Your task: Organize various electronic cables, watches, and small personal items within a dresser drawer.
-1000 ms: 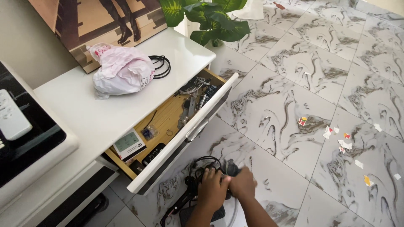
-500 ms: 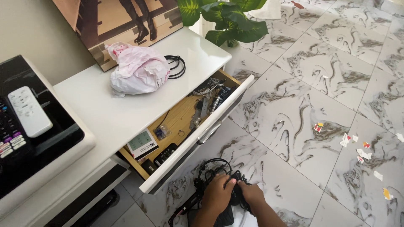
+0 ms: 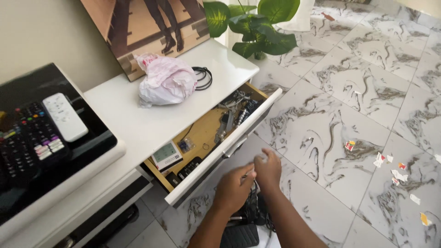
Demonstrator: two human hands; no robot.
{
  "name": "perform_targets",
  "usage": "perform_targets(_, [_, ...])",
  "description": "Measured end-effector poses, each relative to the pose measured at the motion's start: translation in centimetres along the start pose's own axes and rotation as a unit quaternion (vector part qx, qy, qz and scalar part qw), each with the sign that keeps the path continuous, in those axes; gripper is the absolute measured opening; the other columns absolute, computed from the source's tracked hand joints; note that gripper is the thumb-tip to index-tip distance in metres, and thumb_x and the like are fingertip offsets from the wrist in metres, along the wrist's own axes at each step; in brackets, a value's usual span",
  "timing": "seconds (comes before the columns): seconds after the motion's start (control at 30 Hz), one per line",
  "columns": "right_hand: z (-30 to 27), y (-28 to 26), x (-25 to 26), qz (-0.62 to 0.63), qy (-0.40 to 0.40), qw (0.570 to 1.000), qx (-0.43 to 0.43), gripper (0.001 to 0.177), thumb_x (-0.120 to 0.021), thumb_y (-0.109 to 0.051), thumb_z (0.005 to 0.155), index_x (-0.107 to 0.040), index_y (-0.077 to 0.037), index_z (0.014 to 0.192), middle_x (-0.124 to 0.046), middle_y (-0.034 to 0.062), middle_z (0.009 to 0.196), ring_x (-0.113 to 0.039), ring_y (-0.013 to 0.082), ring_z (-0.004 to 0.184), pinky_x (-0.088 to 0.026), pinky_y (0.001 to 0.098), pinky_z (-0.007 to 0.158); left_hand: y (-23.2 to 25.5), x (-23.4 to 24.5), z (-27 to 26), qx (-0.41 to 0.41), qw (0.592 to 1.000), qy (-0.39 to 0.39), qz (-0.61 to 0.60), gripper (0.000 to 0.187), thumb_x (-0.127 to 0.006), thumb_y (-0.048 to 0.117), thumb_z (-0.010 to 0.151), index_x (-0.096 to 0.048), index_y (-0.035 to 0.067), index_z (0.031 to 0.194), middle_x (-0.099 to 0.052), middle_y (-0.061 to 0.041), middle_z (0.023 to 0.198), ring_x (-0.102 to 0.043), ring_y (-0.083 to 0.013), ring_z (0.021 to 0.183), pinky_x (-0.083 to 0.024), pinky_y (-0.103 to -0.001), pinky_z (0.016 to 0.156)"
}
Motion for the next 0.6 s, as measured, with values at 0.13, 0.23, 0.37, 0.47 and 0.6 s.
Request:
perform_targets(0.13, [1.9, -10.4, 2.4, 0.127, 0.007, 0.991, 0.030, 0.039, -0.061, -0.023, 0.084, -0.070, -0.010, 0.119, -0.065, 0.0158, 0.124, -0.065, 0.0310, 0.111, -0.052, 0.0420, 0.096, 4.7, 4.4, 2.9, -0.051, 0.997, 0.065, -0.013, 0.039, -0.059, 0.032, 0.095, -0.072, 0.008, 0.123, -0.075, -0.017, 0.114, -0.074, -0.0291, 0.100, -0.057, -0.038, 0.086])
perform_targets(0.23, [3.0, -12.9, 1.7, 0.099, 0.006, 0.984, 0.149, 0.030, -0.062, -0.021, 0.088, -0.074, -0.009, 0.113, -0.068, 0.0150, 0.120, -0.065, 0.0312, 0.114, -0.050, 0.0416, 0.099, 5.4, 6.6, 4.8, 0.003, 0.996, 0.086, -0.017, 0.036, -0.054, 0.032, 0.097, -0.072, 0.013, 0.122, -0.075, -0.014, 0.111, -0.075, -0.0264, 0.098, -0.059, -0.037, 0.085])
perform_targets(0.37, [4.9, -13.3, -2.1, 0.018, -0.039, 0.961, 0.274, 0.031, -0.069, -0.018, 0.085, -0.073, -0.007, 0.113, -0.068, 0.0148, 0.120, -0.062, 0.0357, 0.116, -0.049, 0.0439, 0.099, 3.8, 8.1, 7.7, -0.032, 0.987, 0.130, 0.088, 0.031, -0.056, 0.026, 0.096, -0.076, 0.010, 0.113, -0.077, -0.016, 0.105, -0.075, -0.0328, 0.091, -0.057, -0.043, 0.082])
perform_targets(0.47, [6.9, -13.4, -3.7, -0.029, -0.035, 0.937, 0.346, 0.042, -0.081, -0.020, 0.073, -0.072, -0.003, 0.110, -0.062, 0.0221, 0.122, -0.056, 0.0415, 0.114, -0.046, 0.0491, 0.097, 0.5, 6.4, 10.4, -0.041, 0.971, 0.176, 0.156, 0.026, -0.056, 0.019, 0.095, -0.078, 0.007, 0.101, -0.076, -0.018, 0.105, -0.069, -0.0369, 0.099, -0.053, -0.048, 0.088])
perform_targets(0.6, [8.8, -14.5, -4.5, -0.060, -0.079, 0.942, 0.322, 0.045, -0.082, -0.021, 0.073, -0.071, -0.003, 0.113, -0.064, 0.0179, 0.119, -0.056, 0.0390, 0.117, -0.047, 0.0469, 0.097, -1.0, 4.6, 13.8, 0.029, 0.967, 0.243, 0.074, 0.031, -0.057, 0.012, 0.091, -0.071, 0.002, 0.117, -0.070, -0.023, 0.114, -0.065, -0.0384, 0.106, -0.050, -0.049, 0.091])
Point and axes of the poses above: each hand's wrist, its own z-axis towards the middle knuckle, its own x-axis out of the back of the hand, y = z × x, the point moved 1 cm from there along z, towards the middle knuckle
